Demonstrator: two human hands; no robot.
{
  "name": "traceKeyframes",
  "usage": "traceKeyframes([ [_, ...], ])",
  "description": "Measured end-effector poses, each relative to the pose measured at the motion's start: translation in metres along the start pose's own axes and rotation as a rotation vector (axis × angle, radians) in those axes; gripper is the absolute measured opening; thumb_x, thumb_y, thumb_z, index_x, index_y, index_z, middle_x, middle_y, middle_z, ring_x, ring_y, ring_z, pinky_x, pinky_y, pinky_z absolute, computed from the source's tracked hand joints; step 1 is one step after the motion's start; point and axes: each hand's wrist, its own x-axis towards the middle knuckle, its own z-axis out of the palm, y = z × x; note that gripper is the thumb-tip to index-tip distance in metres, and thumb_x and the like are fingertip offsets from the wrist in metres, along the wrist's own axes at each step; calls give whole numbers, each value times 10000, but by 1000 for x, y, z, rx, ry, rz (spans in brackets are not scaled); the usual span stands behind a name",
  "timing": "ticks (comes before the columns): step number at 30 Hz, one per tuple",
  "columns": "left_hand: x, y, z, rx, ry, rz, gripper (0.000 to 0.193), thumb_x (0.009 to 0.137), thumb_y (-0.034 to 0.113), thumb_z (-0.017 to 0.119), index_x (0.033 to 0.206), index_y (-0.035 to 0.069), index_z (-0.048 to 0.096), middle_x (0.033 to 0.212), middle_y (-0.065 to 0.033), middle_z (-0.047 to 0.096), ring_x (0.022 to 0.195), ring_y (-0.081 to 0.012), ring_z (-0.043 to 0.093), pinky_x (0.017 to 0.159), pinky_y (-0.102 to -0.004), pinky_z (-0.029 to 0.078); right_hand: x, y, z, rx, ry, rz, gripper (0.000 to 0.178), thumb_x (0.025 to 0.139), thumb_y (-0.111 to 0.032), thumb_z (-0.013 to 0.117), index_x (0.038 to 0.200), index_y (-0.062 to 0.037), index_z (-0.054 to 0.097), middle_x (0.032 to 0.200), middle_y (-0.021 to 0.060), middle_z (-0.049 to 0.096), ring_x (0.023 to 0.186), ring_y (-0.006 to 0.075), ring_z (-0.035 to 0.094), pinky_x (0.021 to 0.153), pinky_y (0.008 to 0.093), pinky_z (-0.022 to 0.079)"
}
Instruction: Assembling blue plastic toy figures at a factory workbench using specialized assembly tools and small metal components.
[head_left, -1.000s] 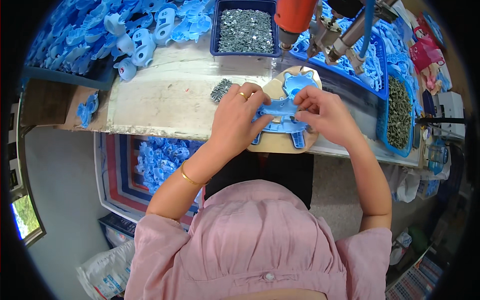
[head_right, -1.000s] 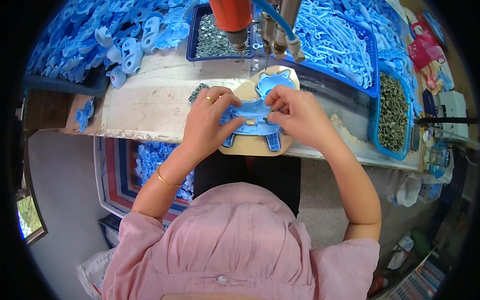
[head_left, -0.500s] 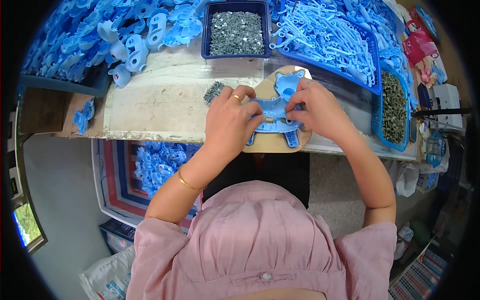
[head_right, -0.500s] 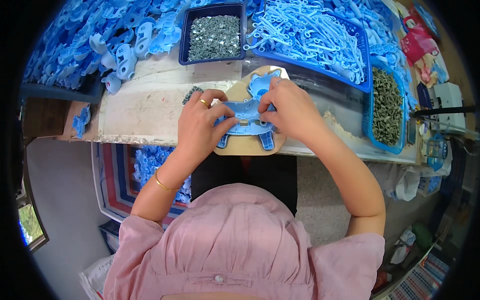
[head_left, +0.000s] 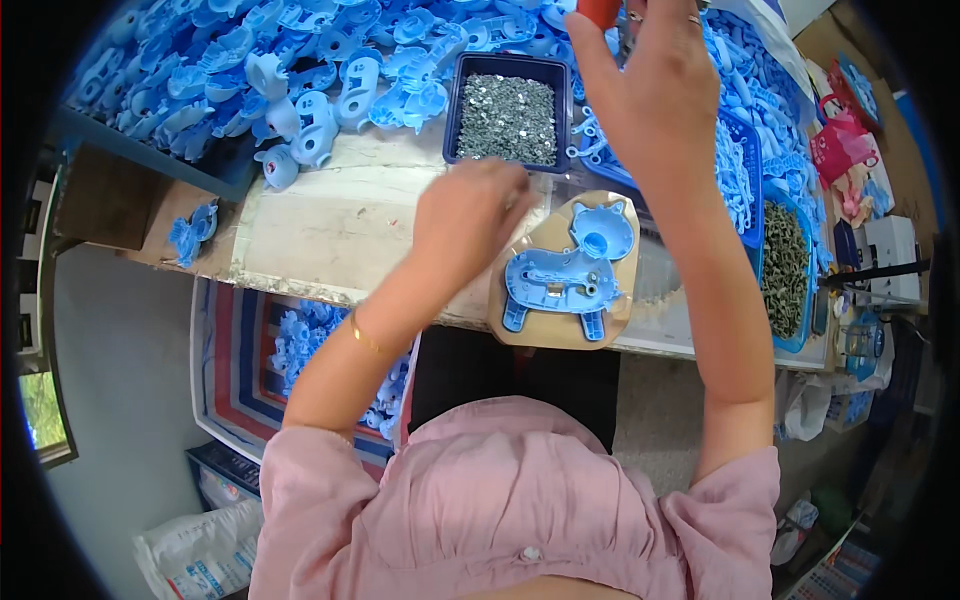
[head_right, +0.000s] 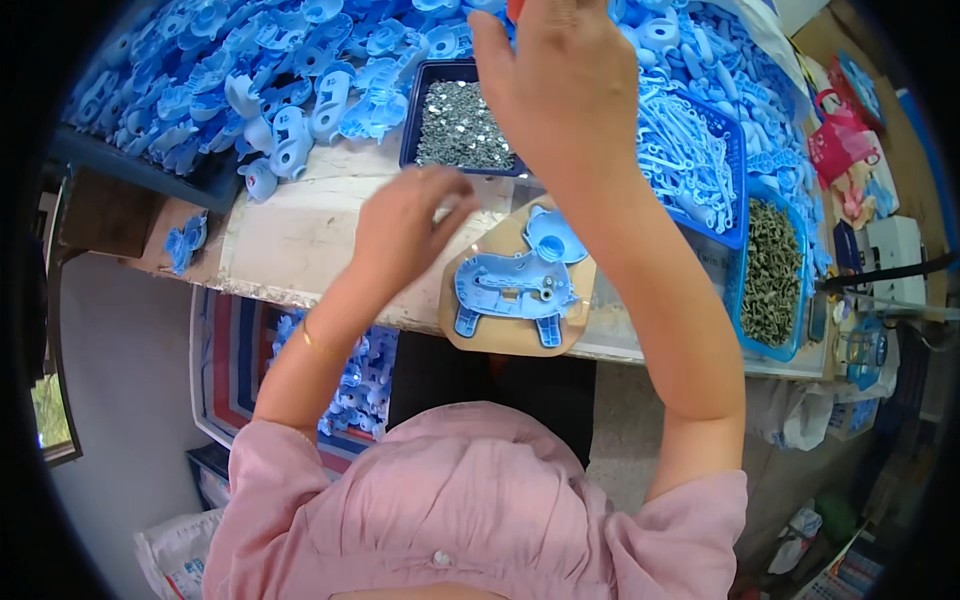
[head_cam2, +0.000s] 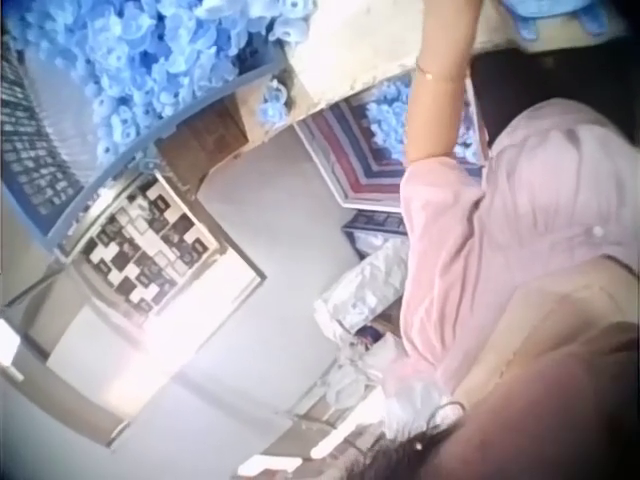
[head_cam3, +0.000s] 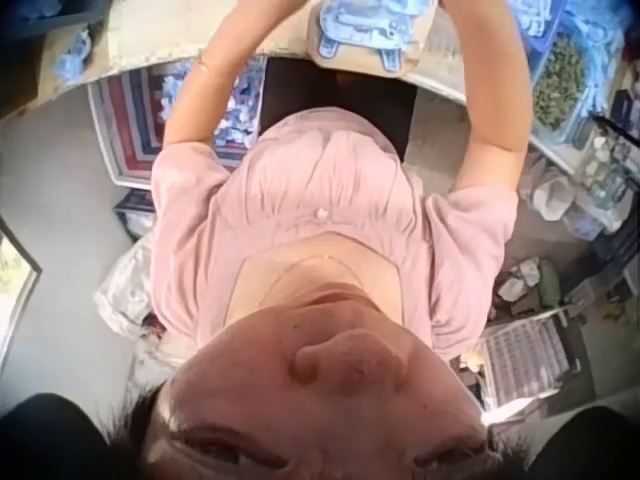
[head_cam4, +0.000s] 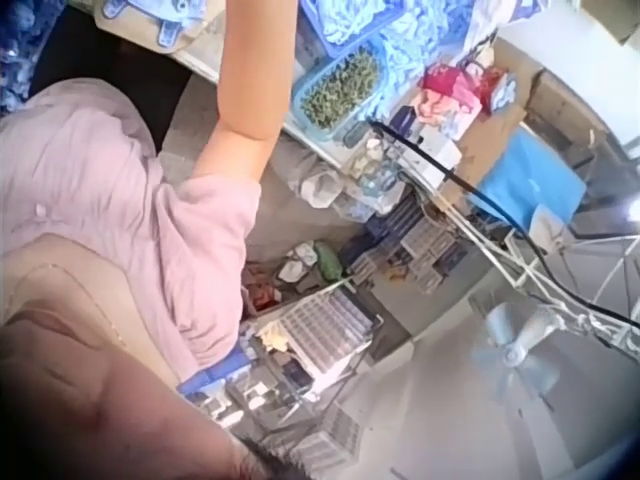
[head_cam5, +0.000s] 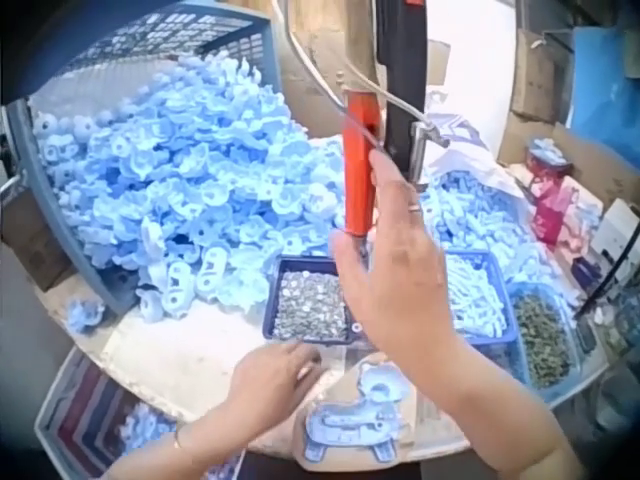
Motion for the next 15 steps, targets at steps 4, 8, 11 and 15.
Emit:
traceKeyframes([
  [4, 51, -46, 9, 285, -19, -35, 207, 855, 284, 727, 947, 102, 694, 970, -82, 663, 932, -315, 641, 763, -451, 536, 21, 4, 28, -54, 371, -211, 631, 912, -23, 653, 1464, 18, 351, 1362, 247, 490, 1221, 391, 530, 958, 439, 493],
  [8, 77, -64, 40, 161, 18, 99, 200, 833, 294, 748, 928, 122, 709, 973, -79, 665, 971, -312, 645, 786, -441, 544, 41, -19, 18, 292, 311, 118, 698, 852, -8, 721, 1442, 13, 348, 1296, 211, 553, 1074, 315, 626, 885, 393, 527],
  [11, 89, -70, 47, 136, -86, 96, 221, 806, 314, 771, 945, 147, 733, 983, -78, 662, 1007, -302, 640, 796, -440, 544, 42, -16, 12, 598, 180, 263, 656, 804, -51, 788, 1358, 10, 443, 1085, 109, 662, 850, 169, 671, 771, 308, 547],
  [15, 93, -69, 44, 213, -102, 152, 200, 827, 334, 748, 937, 167, 765, 938, -54, 682, 994, -281, 634, 805, -432, 540, 33, -6, -9, 529, -42, 289, 530, 754, -114, 836, 1213, -7, 594, 959, 64, 678, 840, 136, 650, 764, 285, 533],
])
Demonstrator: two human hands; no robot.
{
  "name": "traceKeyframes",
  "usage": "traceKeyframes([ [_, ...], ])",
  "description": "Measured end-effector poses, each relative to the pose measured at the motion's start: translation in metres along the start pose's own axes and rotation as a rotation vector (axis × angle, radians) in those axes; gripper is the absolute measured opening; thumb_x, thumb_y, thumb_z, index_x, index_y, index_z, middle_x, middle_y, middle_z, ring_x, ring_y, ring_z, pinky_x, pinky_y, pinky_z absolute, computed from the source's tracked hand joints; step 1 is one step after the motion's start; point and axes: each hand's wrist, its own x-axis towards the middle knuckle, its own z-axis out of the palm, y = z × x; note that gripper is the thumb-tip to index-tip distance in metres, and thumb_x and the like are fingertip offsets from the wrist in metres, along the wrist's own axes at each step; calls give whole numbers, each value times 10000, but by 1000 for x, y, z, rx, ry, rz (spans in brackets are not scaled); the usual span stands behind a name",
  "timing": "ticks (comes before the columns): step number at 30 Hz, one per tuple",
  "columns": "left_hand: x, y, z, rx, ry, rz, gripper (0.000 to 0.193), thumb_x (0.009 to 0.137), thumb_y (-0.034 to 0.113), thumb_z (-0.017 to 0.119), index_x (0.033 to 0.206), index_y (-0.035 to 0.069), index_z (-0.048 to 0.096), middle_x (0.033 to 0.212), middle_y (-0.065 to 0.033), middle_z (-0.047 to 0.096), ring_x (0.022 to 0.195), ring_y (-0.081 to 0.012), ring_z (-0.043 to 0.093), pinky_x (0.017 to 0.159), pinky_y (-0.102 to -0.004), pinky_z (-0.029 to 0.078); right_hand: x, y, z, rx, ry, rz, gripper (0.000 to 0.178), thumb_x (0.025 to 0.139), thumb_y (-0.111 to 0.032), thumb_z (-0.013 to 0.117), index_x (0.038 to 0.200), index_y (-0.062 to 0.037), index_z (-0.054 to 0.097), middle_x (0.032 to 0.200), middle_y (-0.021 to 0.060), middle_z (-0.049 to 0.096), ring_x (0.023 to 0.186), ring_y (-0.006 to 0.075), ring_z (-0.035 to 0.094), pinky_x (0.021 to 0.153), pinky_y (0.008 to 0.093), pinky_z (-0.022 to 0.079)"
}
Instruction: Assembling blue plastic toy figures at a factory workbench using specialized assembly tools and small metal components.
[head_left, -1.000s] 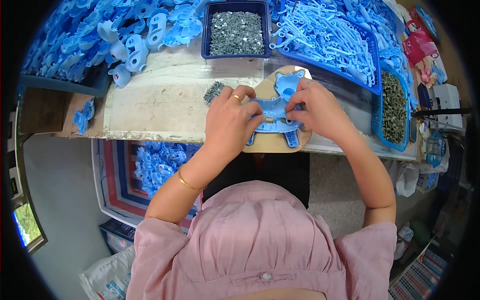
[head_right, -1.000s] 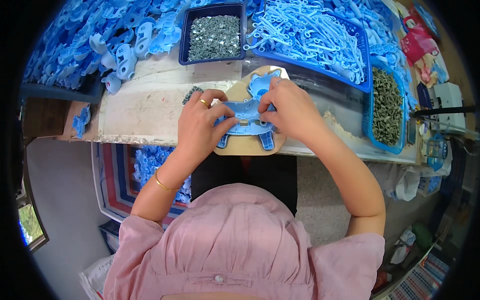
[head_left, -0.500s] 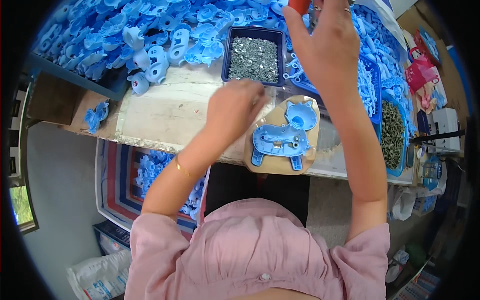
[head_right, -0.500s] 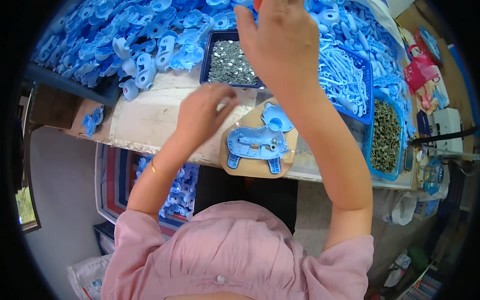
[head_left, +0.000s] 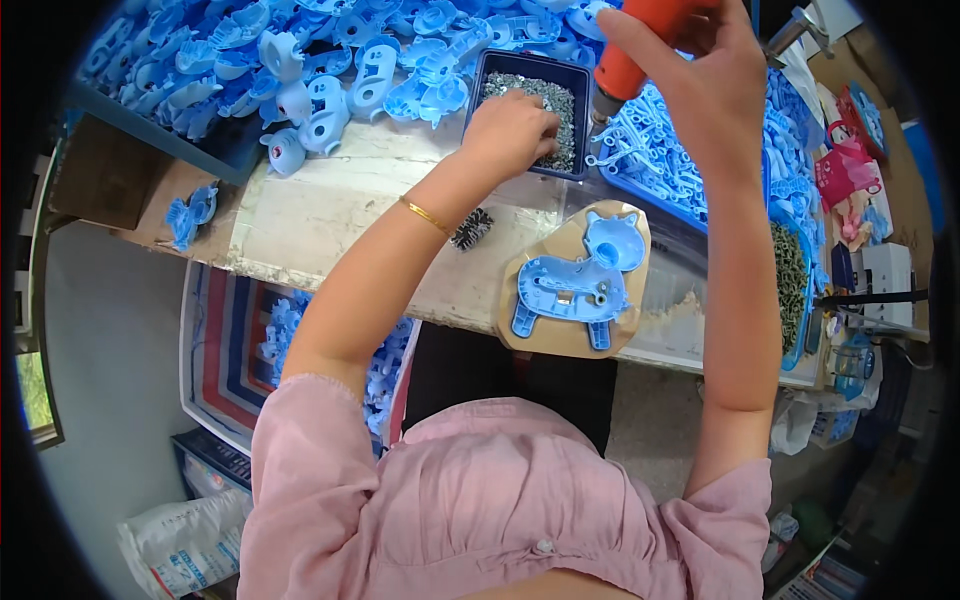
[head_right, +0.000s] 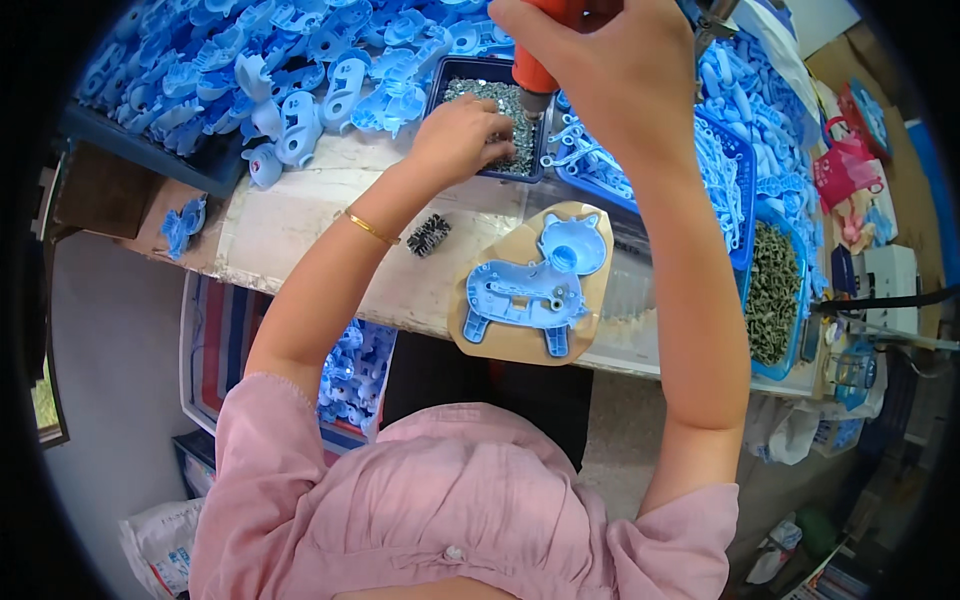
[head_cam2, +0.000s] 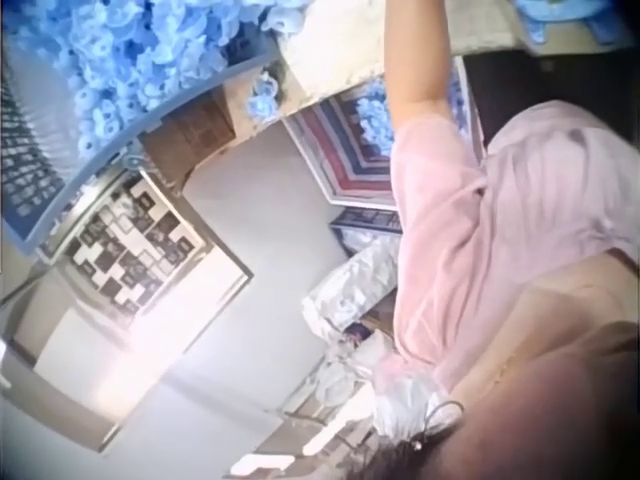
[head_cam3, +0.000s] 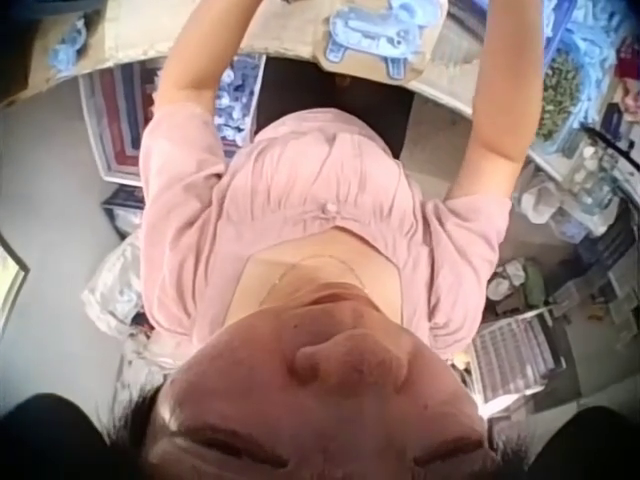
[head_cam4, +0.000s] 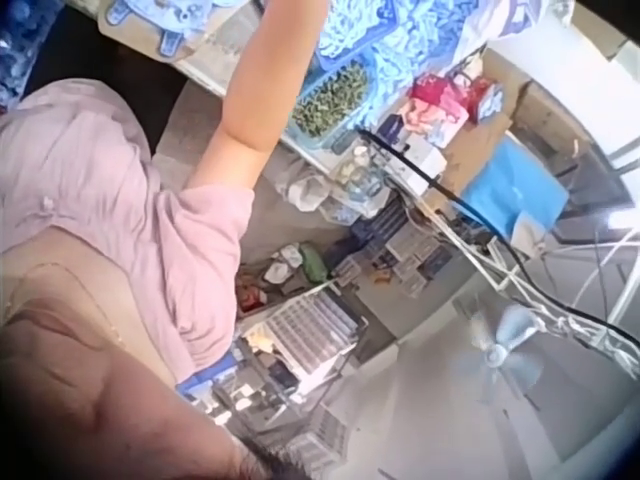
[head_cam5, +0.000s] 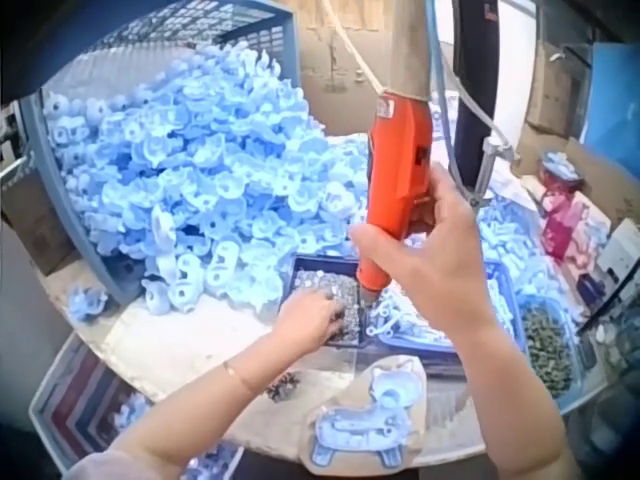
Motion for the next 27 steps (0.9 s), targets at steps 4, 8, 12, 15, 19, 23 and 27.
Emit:
traceKeyframes([
  [4, -8, -3, -2, -9, 138, 2, 171, 870, 323, 699, 889, 171, 776, 889, -23, 698, 942, -267, 630, 793, -424, 538, -7, 2, -14, 73, -117, 95, 523, 746, -105, 843, 1199, 5, 606, 962, 38, 666, 845, 120, 636, 780, 281, 525],
  [8, -19, 2, -10, 7, 164, -15, 182, 889, 296, 697, 973, 159, 783, 953, -23, 707, 927, -268, 613, 802, -396, 531, -13, 24, -25, -27, -274, 49, 407, 864, -167, 770, 1192, -9, 589, 1024, 84, 677, 936, 173, 674, 838, 311, 536],
  [12, -35, 22, -26, -65, 185, 106, 148, 851, 272, 744, 904, 135, 752, 908, -17, 682, 896, -255, 606, 760, -384, 527, -26, 31, -17, 323, -371, 89, 380, 910, -124, 700, 1224, -4, 524, 1015, 100, 685, 942, 233, 718, 851, 353, 554],
  [15, -56, 42, -31, -106, 186, 179, 149, 807, 271, 774, 853, 139, 720, 861, -11, 643, 867, -244, 600, 728, -380, 526, -42, 12, -6, 442, -342, 206, 392, 908, -116, 671, 1245, -2, 507, 945, 89, 670, 861, 224, 710, 828, 346, 552],
  [19, -85, 61, -30, -268, 172, 119, 174, 786, 270, 792, 873, 156, 695, 856, 5, 630, 857, -229, 602, 719, -367, 522, -58, 7, -6, 449, -399, 215, 403, 889, -84, 624, 1264, -3, 501, 893, 80, 650, 789, 164, 666, 726, 297, 539],
  [23, -102, 74, -27, -602, 110, -53, 150, 828, 273, 783, 916, 158, 743, 871, -1, 704, 897, -228, 640, 748, -360, 529, -74, -4, -1, 597, -283, 273, 372, 886, -103, 630, 1230, -4, 529, 827, 69, 628, 697, 131, 614, 641, 273, 501],
  [27, -110, 82, -26, -682, 87, -83, 152, 858, 282, 774, 939, 153, 779, 885, -19, 730, 894, -235, 668, 737, -367, 544, -82, -5, -2, 505, -182, 304, 291, 889, -122, 620, 1139, 18, 569, 708, 54, 579, 595, 117, 552, 560, 268, 446],
])
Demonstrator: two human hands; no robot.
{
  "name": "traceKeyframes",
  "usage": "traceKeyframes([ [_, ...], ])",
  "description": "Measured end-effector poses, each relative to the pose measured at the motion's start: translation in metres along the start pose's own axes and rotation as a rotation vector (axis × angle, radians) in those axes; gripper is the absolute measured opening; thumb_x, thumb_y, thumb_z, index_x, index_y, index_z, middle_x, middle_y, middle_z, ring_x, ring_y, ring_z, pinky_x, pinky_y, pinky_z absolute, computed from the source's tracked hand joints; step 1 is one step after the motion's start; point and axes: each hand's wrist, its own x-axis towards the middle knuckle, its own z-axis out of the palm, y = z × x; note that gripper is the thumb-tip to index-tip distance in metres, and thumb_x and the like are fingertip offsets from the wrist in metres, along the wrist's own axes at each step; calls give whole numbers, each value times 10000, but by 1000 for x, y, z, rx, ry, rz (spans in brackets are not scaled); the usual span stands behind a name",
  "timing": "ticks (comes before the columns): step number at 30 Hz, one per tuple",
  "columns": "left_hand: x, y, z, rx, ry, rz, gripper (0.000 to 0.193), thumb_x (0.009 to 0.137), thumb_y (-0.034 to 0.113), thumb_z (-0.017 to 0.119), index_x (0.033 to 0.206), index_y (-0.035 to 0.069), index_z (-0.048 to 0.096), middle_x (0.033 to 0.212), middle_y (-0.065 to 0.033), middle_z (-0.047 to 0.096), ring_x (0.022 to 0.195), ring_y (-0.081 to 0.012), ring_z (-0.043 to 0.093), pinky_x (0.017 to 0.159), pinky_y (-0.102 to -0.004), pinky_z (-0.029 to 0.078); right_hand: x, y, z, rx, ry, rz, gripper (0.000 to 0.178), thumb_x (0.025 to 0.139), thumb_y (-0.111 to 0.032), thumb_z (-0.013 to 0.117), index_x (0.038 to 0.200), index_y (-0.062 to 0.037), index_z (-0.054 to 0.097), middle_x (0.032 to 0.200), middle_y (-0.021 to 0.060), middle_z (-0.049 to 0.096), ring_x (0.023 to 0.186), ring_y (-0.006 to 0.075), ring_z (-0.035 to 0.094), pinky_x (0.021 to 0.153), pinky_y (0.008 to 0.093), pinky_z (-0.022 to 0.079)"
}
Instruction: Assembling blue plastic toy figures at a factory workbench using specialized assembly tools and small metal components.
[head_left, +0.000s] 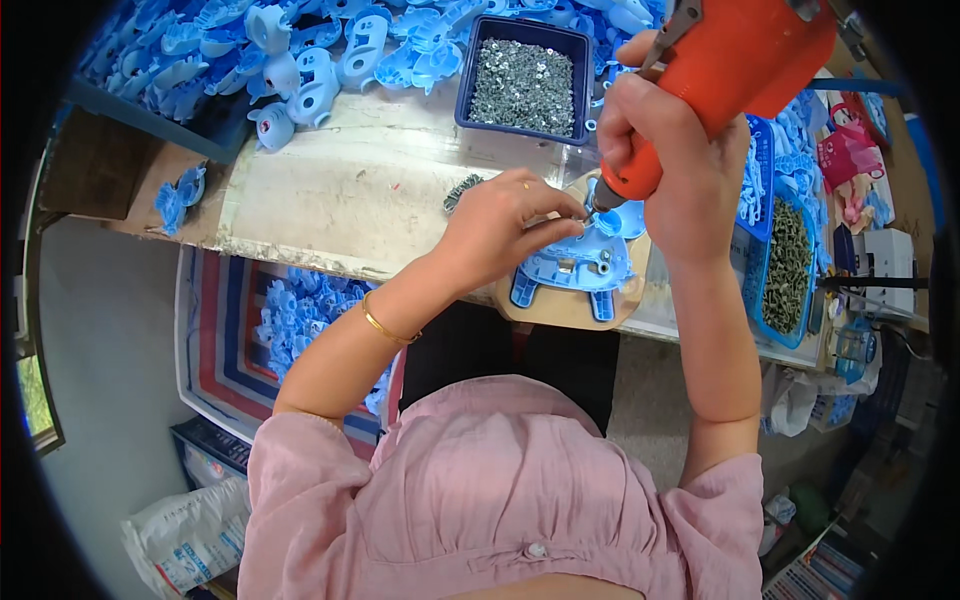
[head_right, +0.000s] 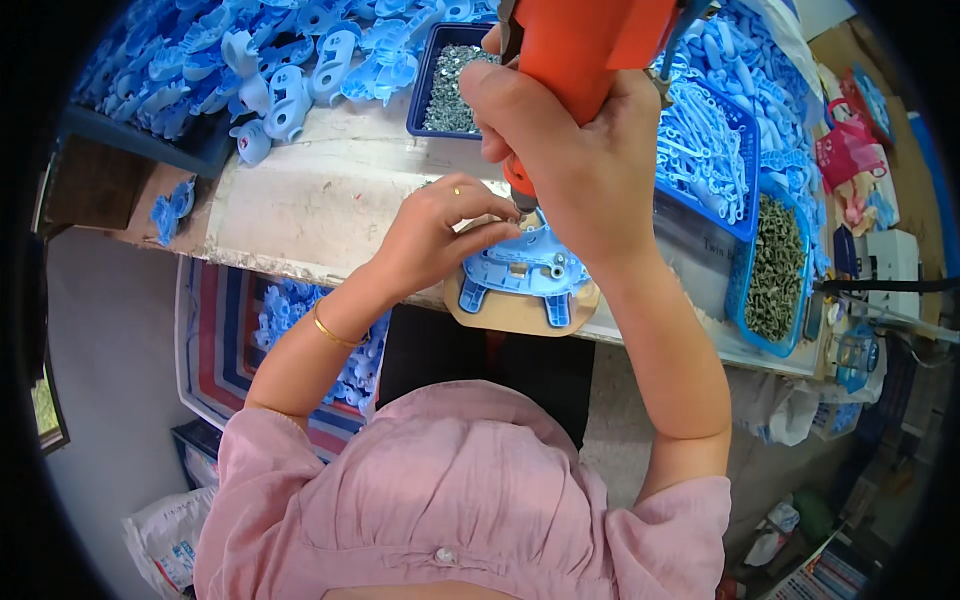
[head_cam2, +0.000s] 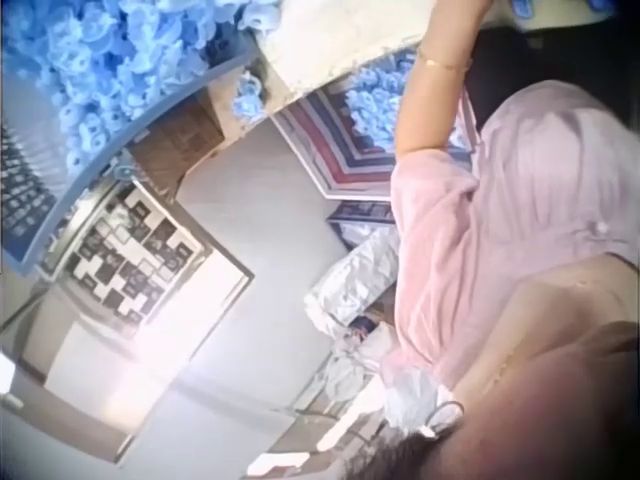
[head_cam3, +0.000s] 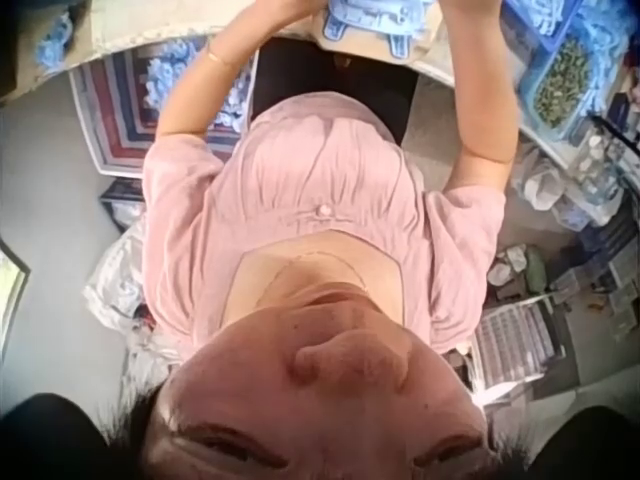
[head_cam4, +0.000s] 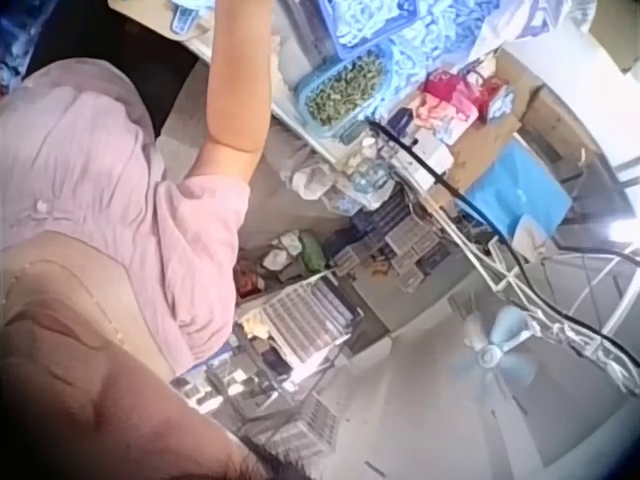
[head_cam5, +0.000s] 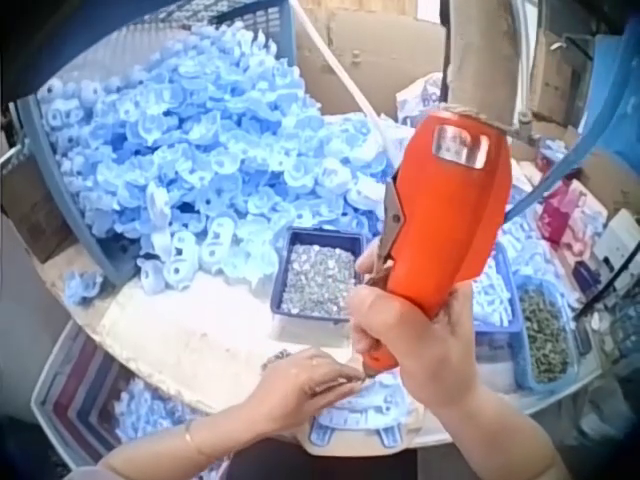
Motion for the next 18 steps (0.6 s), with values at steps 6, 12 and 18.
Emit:
traceKeyframes([
  [6, -3, 9, 4, 17, 56, 92, 144, 856, 264, 773, 935, 143, 776, 866, -23, 731, 886, -227, 668, 716, -365, 553, -6, 5, 0, 25, 5, -47, 265, 898, -132, 607, 1097, 38, 566, 674, 55, 564, 567, 119, 530, 538, 270, 431],
  [12, -6, 9, 9, 3, 57, 98, 133, 865, 245, 765, 923, 125, 761, 876, -22, 732, 902, -230, 660, 722, -369, 549, -7, 4, -1, 27, -13, -46, 259, 893, -123, 601, 1088, 43, 561, 671, 59, 563, 551, 118, 523, 529, 267, 424],
  [18, -8, 9, 8, 12, 36, 147, 136, 876, 219, 746, 942, 100, 735, 877, -28, 719, 902, -250, 652, 734, -378, 542, -8, 7, -3, -14, -93, -65, 251, 878, -96, 592, 1084, 42, 554, 650, 52, 561, 529, 116, 521, 507, 262, 410],
])
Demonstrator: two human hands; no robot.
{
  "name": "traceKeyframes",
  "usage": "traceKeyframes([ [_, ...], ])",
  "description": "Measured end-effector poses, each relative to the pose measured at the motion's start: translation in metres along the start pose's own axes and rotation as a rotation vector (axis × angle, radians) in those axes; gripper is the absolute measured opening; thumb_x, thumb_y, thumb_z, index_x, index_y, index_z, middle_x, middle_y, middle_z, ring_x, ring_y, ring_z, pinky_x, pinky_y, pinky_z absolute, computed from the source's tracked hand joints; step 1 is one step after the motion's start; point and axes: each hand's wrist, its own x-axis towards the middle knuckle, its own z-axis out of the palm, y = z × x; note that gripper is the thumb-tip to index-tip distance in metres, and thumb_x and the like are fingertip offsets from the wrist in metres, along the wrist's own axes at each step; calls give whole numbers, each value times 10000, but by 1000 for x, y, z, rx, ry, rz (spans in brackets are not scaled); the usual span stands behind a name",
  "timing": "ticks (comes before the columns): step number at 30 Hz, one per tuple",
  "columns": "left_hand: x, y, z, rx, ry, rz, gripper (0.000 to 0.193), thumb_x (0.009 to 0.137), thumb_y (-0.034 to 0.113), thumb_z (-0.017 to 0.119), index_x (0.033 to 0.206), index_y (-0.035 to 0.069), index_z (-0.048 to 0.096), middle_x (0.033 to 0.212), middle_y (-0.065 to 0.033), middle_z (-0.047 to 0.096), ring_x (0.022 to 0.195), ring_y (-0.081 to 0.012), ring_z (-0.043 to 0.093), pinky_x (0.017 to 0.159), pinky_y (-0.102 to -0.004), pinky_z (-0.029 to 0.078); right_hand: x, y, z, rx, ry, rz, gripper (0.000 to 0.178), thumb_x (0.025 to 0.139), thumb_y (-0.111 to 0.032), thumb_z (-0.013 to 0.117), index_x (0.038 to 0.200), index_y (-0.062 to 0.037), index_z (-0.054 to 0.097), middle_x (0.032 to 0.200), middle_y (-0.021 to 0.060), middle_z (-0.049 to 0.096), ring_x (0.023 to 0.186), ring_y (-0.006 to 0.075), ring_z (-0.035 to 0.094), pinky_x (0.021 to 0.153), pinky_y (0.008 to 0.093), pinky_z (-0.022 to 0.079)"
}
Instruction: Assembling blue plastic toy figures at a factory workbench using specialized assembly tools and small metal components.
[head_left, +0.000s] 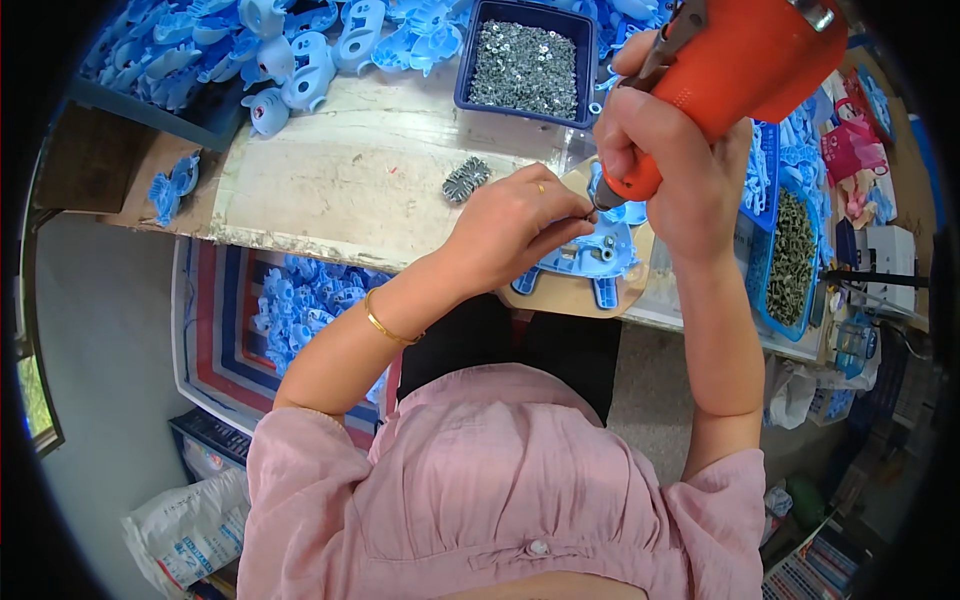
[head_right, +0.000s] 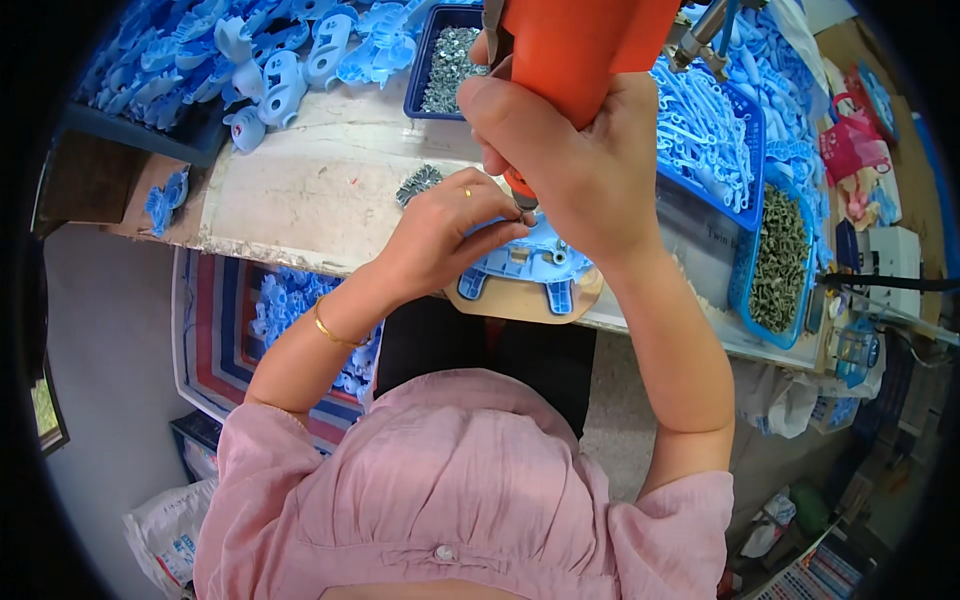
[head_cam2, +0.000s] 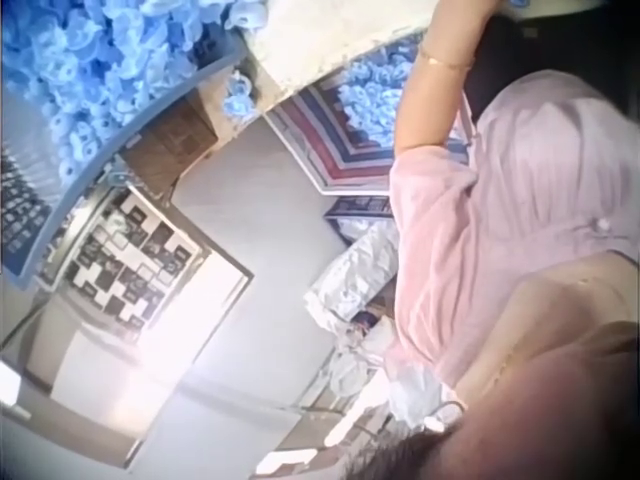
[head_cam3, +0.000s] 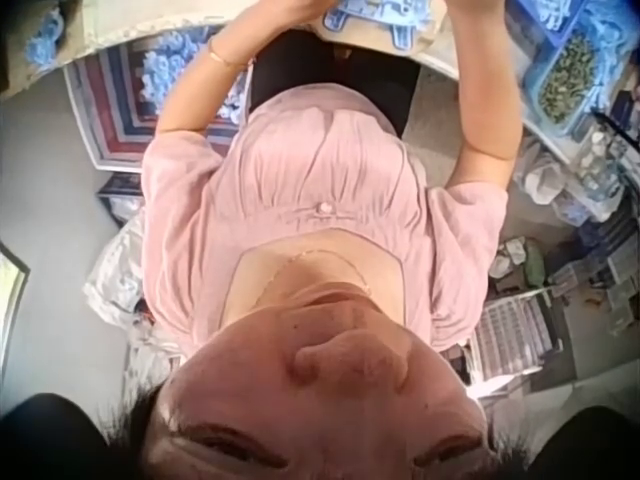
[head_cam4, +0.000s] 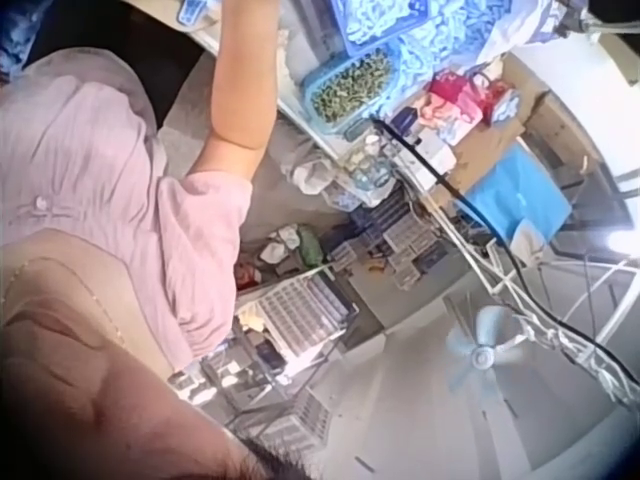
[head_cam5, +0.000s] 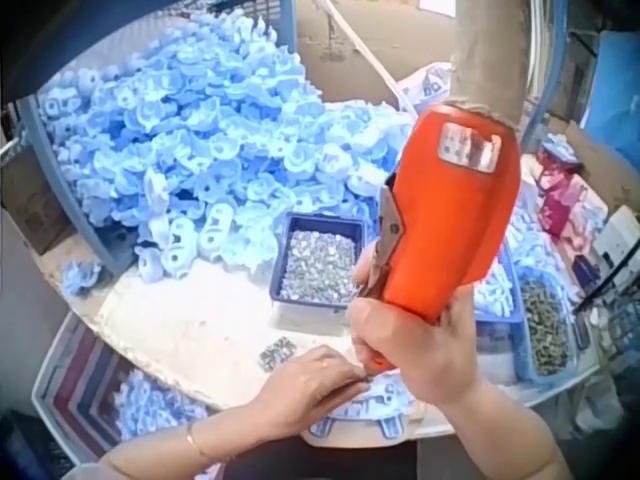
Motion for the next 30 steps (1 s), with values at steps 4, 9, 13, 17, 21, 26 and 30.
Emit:
traceKeyframes([
  [4, -2, 4, -3, -5, -21, 8, 129, 881, 202, 737, 936, 86, 724, 877, -27, 717, 900, -254, 650, 737, -377, 540, -1, 0, -1, 76, -47, 39, 248, 868, -88, 593, 1077, 39, 556, 631, 54, 560, 526, 117, 524, 505, 256, 410],
  [9, -6, 8, -9, 69, -43, -32, 527, 792, 300, 809, 1239, 91, 624, 1106, -102, 689, 1080, -320, 607, 909, -418, 504, -6, 8, 1, 92, -67, 50, 269, 866, -105, 606, 1086, 44, 561, 657, 73, 597, 540, 131, 560, 522, 264, 451],
  [13, -19, 0, -10, 204, -43, -3, 775, 724, 368, 847, 1364, 79, 520, 1302, -125, 612, 1217, -354, 538, 1028, -447, 442, -15, 17, 10, 101, -16, 132, 259, 868, -88, 607, 1081, 54, 568, 689, 82, 620, 560, 137, 587, 541, 273, 482],
  [17, -27, -2, -7, 204, -97, -66, 809, 700, 398, 856, 1355, 61, 522, 1380, -110, 567, 1268, -355, 503, 1066, -458, 414, -23, 33, 16, 115, -9, 123, 232, 868, -64, 602, 1064, 56, 572, 696, 82, 621, 560, 130, 581, 539, 272, 478],
  [21, -31, -5, -3, 236, -92, -60, 799, 693, 383, 855, 1347, 63, 527, 1369, -103, 571, 1272, -345, 500, 1061, -452, 417, -26, 43, 19, 113, 1, 132, 210, 866, -50, 596, 1049, 49, 574, 696, 77, 617, 555, 122, 572, 539, 269, 475],
  [26, -31, -5, -1, 238, -78, -76, 773, 688, 354, 856, 1331, 66, 537, 1358, -100, 576, 1272, -338, 503, 1060, -446, 418, -30, 45, 22, 88, 32, 86, 167, 865, -34, 592, 1015, 37, 573, 695, 77, 611, 549, 116, 565, 534, 263, 467],
  [30, -33, -6, 1, 276, -75, -73, 761, 679, 331, 862, 1318, 67, 544, 1349, -99, 581, 1275, -336, 506, 1059, -443, 419, -36, 50, 28, 48, 101, 28, 71, 854, -8, 578, 915, 28, 579, 681, 63, 594, 547, 103, 559, 511, 251, 451],
])
